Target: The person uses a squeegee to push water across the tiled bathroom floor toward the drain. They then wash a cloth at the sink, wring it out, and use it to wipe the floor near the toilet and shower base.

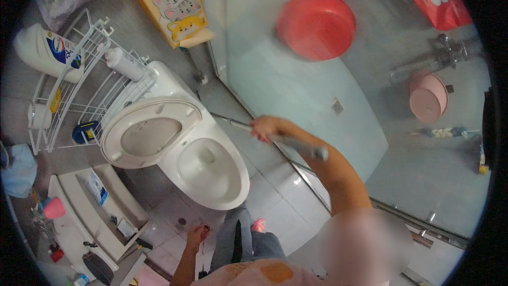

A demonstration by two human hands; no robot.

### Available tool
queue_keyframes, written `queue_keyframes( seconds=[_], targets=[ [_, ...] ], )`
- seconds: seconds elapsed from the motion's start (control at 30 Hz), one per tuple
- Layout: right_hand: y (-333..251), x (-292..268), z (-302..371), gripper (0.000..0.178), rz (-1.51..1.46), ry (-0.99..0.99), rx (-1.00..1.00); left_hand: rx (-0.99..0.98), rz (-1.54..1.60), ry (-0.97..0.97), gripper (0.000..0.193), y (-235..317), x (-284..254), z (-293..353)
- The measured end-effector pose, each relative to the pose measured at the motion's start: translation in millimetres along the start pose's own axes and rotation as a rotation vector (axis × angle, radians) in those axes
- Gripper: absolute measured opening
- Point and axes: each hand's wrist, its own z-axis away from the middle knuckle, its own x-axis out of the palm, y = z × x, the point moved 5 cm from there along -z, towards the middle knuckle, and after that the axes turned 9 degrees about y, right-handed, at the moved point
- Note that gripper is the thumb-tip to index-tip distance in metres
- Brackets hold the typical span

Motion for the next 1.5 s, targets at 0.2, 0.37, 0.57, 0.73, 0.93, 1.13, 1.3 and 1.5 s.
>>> queue_keyframes(
  seconds=[0.2, 0.37, 0.57, 0.73, 0.93, 1.13, 1.3, 1.5],
  targets=[
    [-15, 1, -2, 0.019, -0.137, -0.055, 0.512, 0.046, 0.135, 0.038, 0.016, -9, -17, -7],
    [5, -2, 46, 0.018, 0.487, -0.046, 0.169, 0.048, 0.169, 0.038, 0.016, -2, -17, -4],
    [-41, 49, 79, 0.012, 1.379, -0.032, -0.130, -0.063, 0.136, -0.322, 0.026, 65, 62, 28],
    [-59, 101, 13, 0.008, 1.705, 0.049, -0.147, -0.256, 0.495, -0.981, 0.041, 231, 172, 162],
    [-27, 140, -34, 0.013, -0.280, 0.616, 0.192, -0.732, 1.161, -0.926, 0.030, 293, 180, 167],
    [25, 126, -87, 0.010, -0.506, 0.522, 0.208, -0.812, 1.269, -0.902, 0.025, 271, 177, 148],
    [35, 163, -83, 0.010, -0.256, 0.426, 0.238, -0.791, 1.258, -0.680, 0.022, 248, 149, 160],
    [34, 139, -118, 0.009, -0.088, 0.402, 0.047, -0.773, 1.197, -0.814, 0.022, 265, 155, 155]
  ],
)
